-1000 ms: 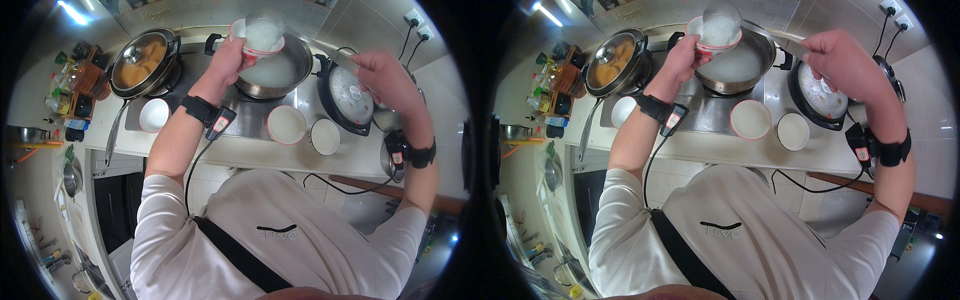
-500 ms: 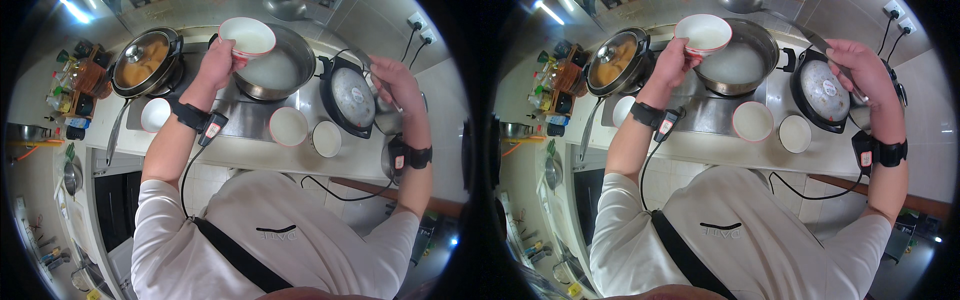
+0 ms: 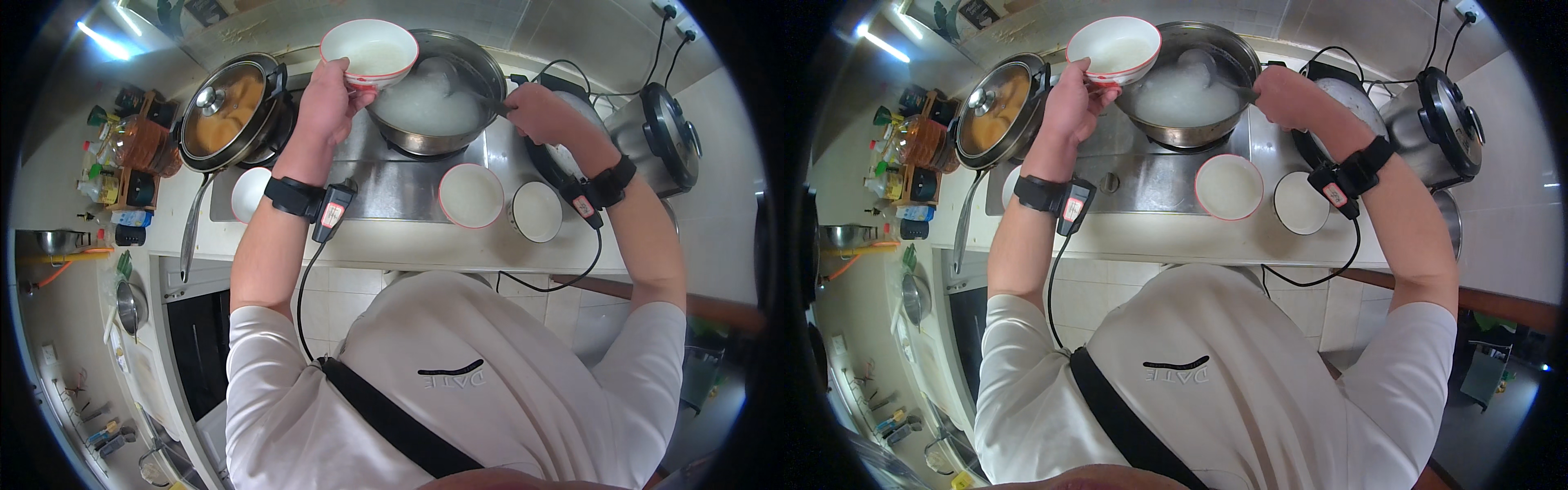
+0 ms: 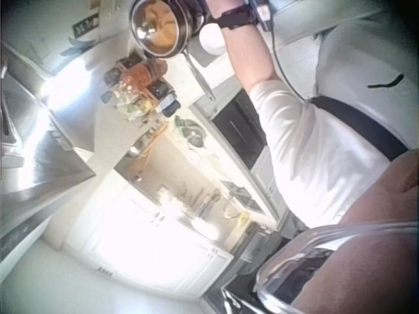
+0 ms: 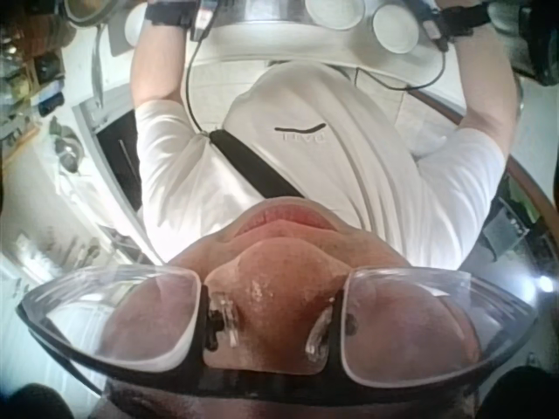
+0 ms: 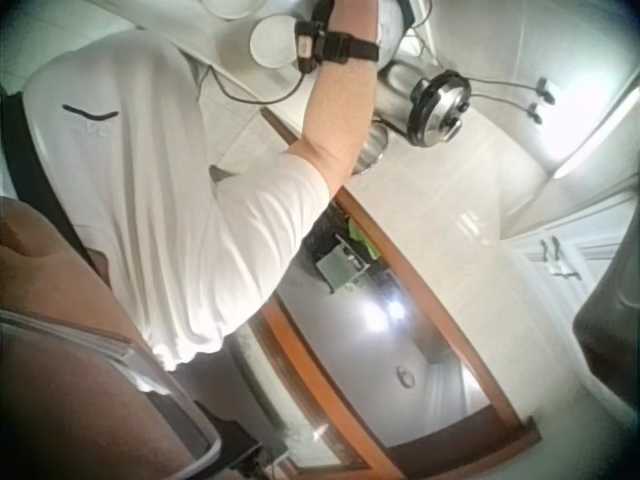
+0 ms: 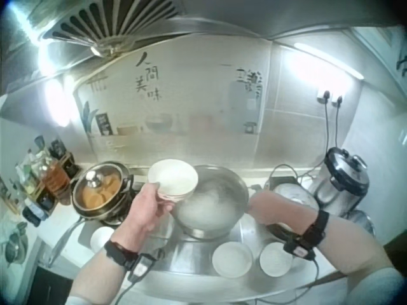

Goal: The person arranges sliced oranges on a plate, carries it to the dining table, and places it among other dishes. They then retrieve bowls from a cabinet, place them on the counter, and ladle a hot liquid from a pot into the bowls.

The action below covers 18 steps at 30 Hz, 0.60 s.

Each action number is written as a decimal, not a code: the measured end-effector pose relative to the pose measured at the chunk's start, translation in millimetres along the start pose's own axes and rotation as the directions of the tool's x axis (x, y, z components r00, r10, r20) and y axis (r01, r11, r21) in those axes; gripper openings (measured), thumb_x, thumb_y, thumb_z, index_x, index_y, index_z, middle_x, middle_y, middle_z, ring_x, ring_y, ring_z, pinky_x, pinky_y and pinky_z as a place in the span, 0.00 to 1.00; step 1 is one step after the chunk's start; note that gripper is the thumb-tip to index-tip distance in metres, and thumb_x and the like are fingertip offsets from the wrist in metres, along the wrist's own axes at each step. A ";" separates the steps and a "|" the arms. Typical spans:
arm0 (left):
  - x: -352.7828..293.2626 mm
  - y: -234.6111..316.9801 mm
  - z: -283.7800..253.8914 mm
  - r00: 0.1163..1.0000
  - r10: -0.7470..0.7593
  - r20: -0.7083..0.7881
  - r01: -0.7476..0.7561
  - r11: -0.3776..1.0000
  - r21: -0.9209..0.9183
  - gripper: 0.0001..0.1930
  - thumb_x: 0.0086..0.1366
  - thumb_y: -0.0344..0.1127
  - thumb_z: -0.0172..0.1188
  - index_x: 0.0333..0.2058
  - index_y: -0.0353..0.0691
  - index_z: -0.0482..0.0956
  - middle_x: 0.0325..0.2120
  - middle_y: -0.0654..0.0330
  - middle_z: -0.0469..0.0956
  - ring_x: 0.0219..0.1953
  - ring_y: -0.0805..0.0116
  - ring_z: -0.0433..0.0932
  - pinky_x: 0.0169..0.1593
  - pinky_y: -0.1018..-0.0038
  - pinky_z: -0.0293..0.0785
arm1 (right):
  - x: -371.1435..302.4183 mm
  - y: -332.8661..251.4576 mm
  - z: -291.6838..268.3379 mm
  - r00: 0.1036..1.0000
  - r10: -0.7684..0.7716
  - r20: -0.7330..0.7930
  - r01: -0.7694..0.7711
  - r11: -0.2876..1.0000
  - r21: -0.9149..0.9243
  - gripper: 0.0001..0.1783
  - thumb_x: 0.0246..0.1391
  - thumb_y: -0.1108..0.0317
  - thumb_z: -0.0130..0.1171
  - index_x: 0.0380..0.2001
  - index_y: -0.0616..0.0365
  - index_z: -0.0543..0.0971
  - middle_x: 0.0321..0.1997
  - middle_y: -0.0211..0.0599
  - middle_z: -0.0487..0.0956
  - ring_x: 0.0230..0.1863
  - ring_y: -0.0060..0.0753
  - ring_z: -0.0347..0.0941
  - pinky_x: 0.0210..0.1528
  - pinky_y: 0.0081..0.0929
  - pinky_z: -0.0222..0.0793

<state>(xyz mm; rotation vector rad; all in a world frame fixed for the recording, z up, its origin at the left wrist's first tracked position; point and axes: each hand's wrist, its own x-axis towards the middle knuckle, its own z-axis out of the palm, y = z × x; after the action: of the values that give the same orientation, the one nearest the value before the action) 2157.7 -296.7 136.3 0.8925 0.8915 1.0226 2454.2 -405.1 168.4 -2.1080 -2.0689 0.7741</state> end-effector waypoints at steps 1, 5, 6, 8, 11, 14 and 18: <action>0.3 0.1 -0.6 1.000 -0.009 -0.003 0.009 1.000 -0.015 0.19 0.67 0.42 0.46 0.45 0.29 0.67 0.33 0.51 0.74 0.31 0.62 0.76 0.34 0.74 0.77 | -2.2 -6.0 -0.3 1.000 0.024 0.019 -0.026 0.996 0.080 0.09 0.45 0.73 0.50 0.18 0.66 0.75 0.13 0.37 0.73 0.11 0.29 0.69 0.15 0.29 0.64; -1.5 4.2 -3.9 0.996 -0.078 0.038 0.082 0.993 -0.090 0.18 0.66 0.40 0.45 0.48 0.33 0.65 0.38 0.52 0.72 0.32 0.66 0.76 0.34 0.75 0.80 | -10.4 -21.1 2.8 0.992 0.025 0.125 -0.067 0.937 0.344 0.09 0.47 0.71 0.52 0.20 0.67 0.76 0.14 0.34 0.73 0.11 0.24 0.67 0.14 0.26 0.62; -2.0 4.9 -4.4 0.996 -0.082 0.035 0.085 0.992 -0.095 0.17 0.66 0.40 0.46 0.48 0.33 0.65 0.38 0.52 0.72 0.33 0.66 0.76 0.35 0.74 0.80 | -10.9 -22.0 5.3 0.988 0.023 0.152 -0.085 0.908 0.411 0.09 0.47 0.71 0.52 0.21 0.67 0.77 0.15 0.34 0.73 0.11 0.23 0.67 0.14 0.24 0.61; -2.7 5.4 -5.8 0.997 -0.068 0.043 0.072 0.992 -0.105 0.17 0.65 0.40 0.47 0.47 0.32 0.66 0.38 0.52 0.71 0.34 0.65 0.76 0.37 0.74 0.81 | -11.4 -22.5 11.1 0.977 0.038 0.210 -0.147 0.834 0.531 0.09 0.48 0.71 0.53 0.25 0.67 0.77 0.16 0.32 0.73 0.11 0.21 0.65 0.13 0.22 0.58; -2.4 5.4 -7.8 0.996 -0.082 0.032 0.086 0.989 -0.124 0.17 0.65 0.39 0.48 0.47 0.32 0.65 0.38 0.53 0.71 0.35 0.65 0.75 0.37 0.74 0.81 | -19.6 -21.4 17.4 0.973 0.106 0.207 -0.220 0.714 0.664 0.09 0.50 0.70 0.52 0.28 0.66 0.78 0.15 0.28 0.71 0.10 0.15 0.61 0.11 0.18 0.53; -0.9 3.4 -8.8 0.996 -0.076 0.047 0.081 0.988 -0.131 0.18 0.67 0.40 0.46 0.49 0.33 0.64 0.39 0.53 0.71 0.35 0.66 0.76 0.36 0.75 0.81 | -26.0 -15.3 8.3 0.946 0.136 0.295 -0.302 0.699 0.648 0.12 0.49 0.70 0.54 0.35 0.66 0.77 0.18 0.30 0.74 0.10 0.16 0.61 0.12 0.16 0.54; 4.0 0.0 -7.3 0.998 -0.020 0.057 0.025 0.996 -0.087 0.19 0.68 0.41 0.44 0.50 0.31 0.64 0.38 0.50 0.72 0.34 0.64 0.76 0.35 0.75 0.81 | -43.8 -7.7 3.0 0.952 0.182 0.246 -0.304 0.655 0.692 0.15 0.51 0.70 0.54 0.41 0.67 0.77 0.19 0.30 0.73 0.11 0.15 0.60 0.11 0.15 0.52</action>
<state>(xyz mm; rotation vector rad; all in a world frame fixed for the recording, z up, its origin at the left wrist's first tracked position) 2152.1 -291.5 132.9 0.8314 0.8024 1.0048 2447.9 -447.3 181.7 -1.8734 -1.1722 1.5313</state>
